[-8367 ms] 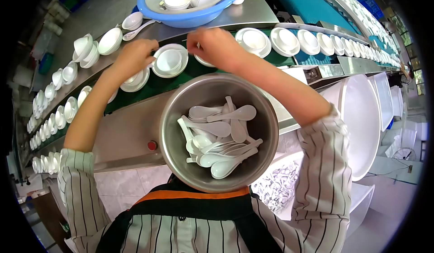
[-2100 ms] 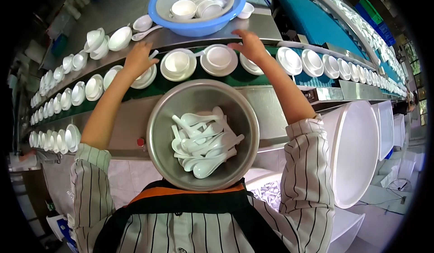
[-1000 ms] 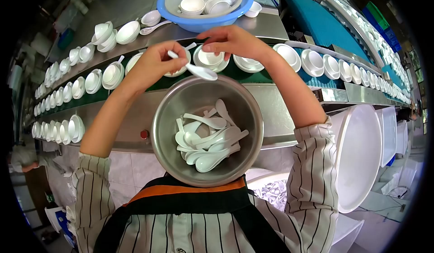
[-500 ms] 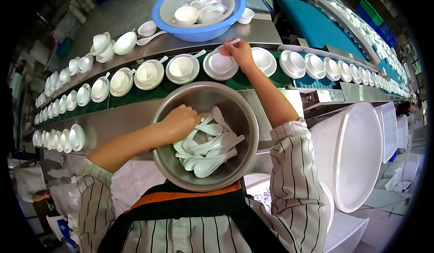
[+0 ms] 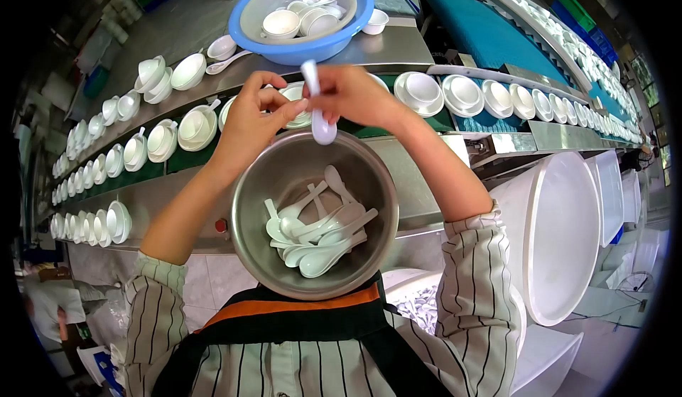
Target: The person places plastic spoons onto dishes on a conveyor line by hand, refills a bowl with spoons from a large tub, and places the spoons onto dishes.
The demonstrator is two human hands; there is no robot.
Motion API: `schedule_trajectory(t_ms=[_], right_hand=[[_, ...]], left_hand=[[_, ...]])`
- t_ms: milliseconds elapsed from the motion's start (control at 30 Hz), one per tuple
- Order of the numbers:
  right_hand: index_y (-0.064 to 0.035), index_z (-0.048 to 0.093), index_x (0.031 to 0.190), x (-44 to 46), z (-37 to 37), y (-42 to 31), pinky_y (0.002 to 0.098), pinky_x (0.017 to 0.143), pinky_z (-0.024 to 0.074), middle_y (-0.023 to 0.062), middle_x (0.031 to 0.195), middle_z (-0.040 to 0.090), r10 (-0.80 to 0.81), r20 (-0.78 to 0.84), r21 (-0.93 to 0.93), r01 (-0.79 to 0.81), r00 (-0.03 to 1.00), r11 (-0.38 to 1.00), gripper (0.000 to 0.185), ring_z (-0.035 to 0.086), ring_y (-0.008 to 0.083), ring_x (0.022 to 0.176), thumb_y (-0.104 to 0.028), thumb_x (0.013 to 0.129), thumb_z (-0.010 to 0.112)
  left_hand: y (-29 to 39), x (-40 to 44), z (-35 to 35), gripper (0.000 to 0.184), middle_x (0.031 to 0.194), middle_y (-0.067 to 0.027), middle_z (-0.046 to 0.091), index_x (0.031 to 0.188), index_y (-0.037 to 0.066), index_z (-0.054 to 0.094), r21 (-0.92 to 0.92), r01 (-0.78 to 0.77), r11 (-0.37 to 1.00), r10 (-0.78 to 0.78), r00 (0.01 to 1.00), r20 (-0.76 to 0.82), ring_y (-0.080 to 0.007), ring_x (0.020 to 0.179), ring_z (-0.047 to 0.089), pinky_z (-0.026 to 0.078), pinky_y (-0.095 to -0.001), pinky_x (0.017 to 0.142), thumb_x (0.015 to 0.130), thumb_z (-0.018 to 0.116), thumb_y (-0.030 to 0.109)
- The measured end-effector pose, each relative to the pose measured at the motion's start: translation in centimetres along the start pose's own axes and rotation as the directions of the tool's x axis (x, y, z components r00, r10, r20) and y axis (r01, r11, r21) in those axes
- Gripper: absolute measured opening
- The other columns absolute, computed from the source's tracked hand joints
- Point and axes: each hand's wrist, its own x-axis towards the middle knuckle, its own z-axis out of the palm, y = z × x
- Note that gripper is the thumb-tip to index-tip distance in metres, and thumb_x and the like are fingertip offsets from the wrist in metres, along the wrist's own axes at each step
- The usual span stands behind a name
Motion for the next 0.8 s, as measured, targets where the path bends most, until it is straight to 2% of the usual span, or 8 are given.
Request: schedule_trajectory(t_ms=[100, 200, 300, 333, 467, 567, 633, 800], right_hand=[[0.0041, 0.056, 0.096, 3.5, -3.0, 6.1, 0.0259, 0.067, 0.0553, 0.0101, 0.085, 0.065, -0.095, -0.448, 0.187, 0.197, 0.889, 0.962, 0.013, 0.064, 0.0138, 0.072, -0.008, 0.09, 0.055], [0.0067, 0.053, 0.099, 6.1, -3.9, 11.7, 0.029, 0.073, 0.0569, 0.0151, 0.092, 0.064, 0.024, -0.595, 0.366, 0.244, 0.804, 0.898, 0.017, 0.066, 0.0185, 0.077, -0.008, 0.09, 0.054], [0.0085, 0.051, 0.1, 6.8, -2.9, 14.8, 0.0299, 0.07, 0.0579, 0.0172, 0.097, 0.062, 0.198, -0.506, 0.481, 0.084, 0.84, 0.873, 0.018, 0.067, 0.0207, 0.078, -0.005, 0.089, 0.055], [0.0087, 0.05, 0.109, 6.6, -2.9, 15.6, 0.0292, 0.064, 0.0586, 0.0203, 0.103, 0.061, 0.293, -0.445, 0.468, -0.059, 0.846, 0.882, 0.029, 0.067, 0.0215, 0.076, -0.006, 0.086, 0.06], [0.0052, 0.045, 0.124, 3.9, -2.4, 11.4, 0.0278, 0.052, 0.0563, 0.0245, 0.115, 0.057, 0.013, -0.63, -0.081, -0.083, 0.777, 0.993, 0.053, 0.068, 0.0198, 0.073, -0.014, 0.08, 0.069], [0.002, 0.057, 0.111, 1.1, -2.5, 5.4, 0.0241, 0.052, 0.0527, 0.0125, 0.097, 0.065, 0.076, -0.226, 0.03, -0.072, 0.971, 0.997, 0.042, 0.064, 0.0141, 0.06, -0.034, 0.089, 0.058], [-0.0006, 0.064, 0.099, -0.9, -1.7, 1.5, 0.022, 0.053, 0.0509, 0.006, 0.081, 0.065, 0.128, 0.094, 0.035, -0.132, 0.987, 0.991, 0.042, 0.06, 0.0112, 0.056, -0.041, 0.091, 0.054], [-0.0005, 0.064, 0.09, -1.7, -3.0, -0.3, 0.0204, 0.054, 0.0495, 0.0045, 0.074, 0.064, 0.146, -0.038, -0.02, -0.147, 0.989, 0.989, 0.028, 0.058, 0.0072, 0.057, -0.026, 0.094, 0.053]], left_hand=[[-1.7, -1.4, 0.5, 0.032, 0.066, -0.0094, 0.058, 0.082, -0.001, 0.056, 0.225, 0.061, 0.972, -0.104, 0.977, 0.184, -0.016, 0.06, 0.056, 0.044, -0.0298, 0.058, 0.077, 0.071, 0.027], [-4.6, -4.3, 2.9, 0.028, 0.078, -0.0149, 0.064, 0.085, 0.001, 0.062, 0.701, -0.275, 0.658, -0.185, 0.843, 0.505, -0.0291, 0.07, 0.062, 0.049, -0.0389, 0.067, 0.076, 0.069, 0.027], [-5.9, -5.4, 4.2, 0.029, 0.078, -0.0153, 0.064, 0.09, 0.003, 0.064, 0.736, -0.323, 0.596, -0.35, 0.72, 0.599, -0.0347, 0.075, 0.062, 0.048, -0.0453, 0.072, 0.076, 0.068, 0.028], [-6.3, -5.4, 4.1, 0.028, 0.078, -0.0155, 0.064, 0.09, 0.003, 0.063, 0.715, -0.296, 0.633, -0.334, 0.729, 0.597, -0.0344, 0.074, 0.062, 0.048, -0.0441, 0.07, 0.076, 0.067, 0.027], [-4.9, -4.1, 2.3, 0.022, 0.077, -0.0147, 0.064, 0.089, 0.003, 0.061, 0.549, -0.161, 0.82, -0.17, 0.848, 0.503, -0.0297, 0.067, 0.06, 0.047, -0.0381, 0.062, 0.079, 0.065, 0.022], [-3.1, -2.3, 1.8, 0.017, 0.067, -0.0103, 0.059, 0.083, 0.002, 0.058, 0.278, -0.05, 0.959, -0.028, 0.963, 0.267, -0.0208, 0.057, 0.053, 0.042, -0.0333, 0.055, 0.081, 0.063, 0.018], [-1.0, -0.7, 1.6, 0.018, 0.061, -0.0074, 0.055, 0.079, 0.002, 0.056, 0.337, -0.122, 0.934, 0.059, 0.98, 0.192, -0.0165, 0.053, 0.05, 0.04, -0.0325, 0.053, 0.081, 0.064, 0.018], [-2.3, 1.4, 3.2, 0.014, 0.062, -0.0109, 0.057, 0.079, 0.005, 0.056, 0.534, -0.297, 0.792, 0.324, 0.945, 0.046, -0.0275, 0.055, 0.055, 0.042, -0.0361, 0.053, 0.078, 0.066, 0.015]])
